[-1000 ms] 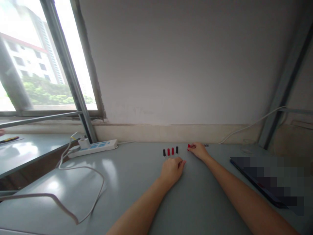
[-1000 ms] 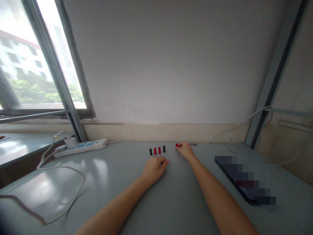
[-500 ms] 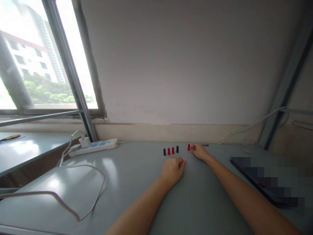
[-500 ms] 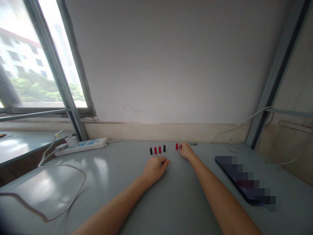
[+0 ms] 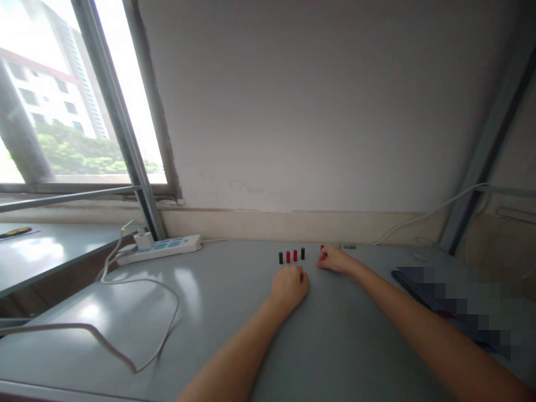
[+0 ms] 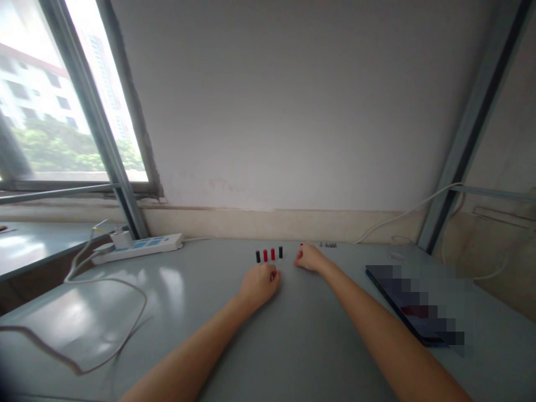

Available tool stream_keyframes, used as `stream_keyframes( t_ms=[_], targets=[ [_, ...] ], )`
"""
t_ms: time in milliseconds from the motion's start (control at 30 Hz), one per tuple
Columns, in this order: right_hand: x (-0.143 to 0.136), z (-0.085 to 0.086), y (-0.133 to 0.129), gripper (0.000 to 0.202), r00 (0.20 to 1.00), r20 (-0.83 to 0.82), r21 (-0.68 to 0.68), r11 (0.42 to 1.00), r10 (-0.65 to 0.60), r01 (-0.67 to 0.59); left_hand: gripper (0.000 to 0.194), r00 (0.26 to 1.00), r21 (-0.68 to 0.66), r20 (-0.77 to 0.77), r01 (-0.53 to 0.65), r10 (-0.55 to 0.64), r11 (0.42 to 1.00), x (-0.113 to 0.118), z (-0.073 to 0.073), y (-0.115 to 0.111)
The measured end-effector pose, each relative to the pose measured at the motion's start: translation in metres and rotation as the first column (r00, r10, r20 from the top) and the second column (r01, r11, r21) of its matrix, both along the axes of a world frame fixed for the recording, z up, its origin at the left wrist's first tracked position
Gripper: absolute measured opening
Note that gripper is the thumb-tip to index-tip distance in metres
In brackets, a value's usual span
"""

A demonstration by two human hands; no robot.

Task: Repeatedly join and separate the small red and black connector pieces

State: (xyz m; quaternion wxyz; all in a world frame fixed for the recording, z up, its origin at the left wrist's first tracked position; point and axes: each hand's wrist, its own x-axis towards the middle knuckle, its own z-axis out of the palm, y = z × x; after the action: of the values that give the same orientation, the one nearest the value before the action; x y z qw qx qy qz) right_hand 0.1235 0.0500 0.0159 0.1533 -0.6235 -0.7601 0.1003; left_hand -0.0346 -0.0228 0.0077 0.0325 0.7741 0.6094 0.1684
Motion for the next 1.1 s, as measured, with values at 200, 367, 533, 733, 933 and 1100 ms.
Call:
stream_keyframes(
  t_ms=[200,367,533,733,933,1100],
  targets=[
    [-0.026,-0.012,-0.003,0.025,0.988,-0.145,0.081,0.995,0.061,-0.05,0.033,1.0,-0.013,0.004,-0.024,0.024,1.0,0.0,0.0,0.0],
    [-0.036,-0.022,0.005,0.019,0.982,-0.188,0.129,0.992,0.03,-0.006,0.033,0.999,-0.027,0.01,-0.038,0.038,0.999,0.0,0.002,-0.001],
    [-0.041,-0.022,0.005,0.013,0.977,-0.212,0.158,0.987,0.009,0.026,0.033,0.999,-0.035,-0.009,-0.039,0.039,0.999,0.0,0.003,-0.002],
    [-0.038,-0.02,-0.003,0.009,0.987,-0.161,0.152,0.988,0.024,0.0,0.032,1.0,-0.019,-0.007,-0.023,0.023,1.0,0.001,0.002,-0.001],
    [-0.028,-0.014,-0.021,0.008,0.998,-0.007,0.09,0.994,0.056,-0.055,0.034,0.996,0.031,0.082,-0.023,0.02,0.999,0.002,0.001,-0.001],
    [-0.022,-0.007,-0.046,0.011,0.978,0.183,0.1,0.987,0.105,-0.124,0.033,0.989,0.063,0.139,0.049,-0.058,0.997,0.001,-0.001,0.0]
  ],
)
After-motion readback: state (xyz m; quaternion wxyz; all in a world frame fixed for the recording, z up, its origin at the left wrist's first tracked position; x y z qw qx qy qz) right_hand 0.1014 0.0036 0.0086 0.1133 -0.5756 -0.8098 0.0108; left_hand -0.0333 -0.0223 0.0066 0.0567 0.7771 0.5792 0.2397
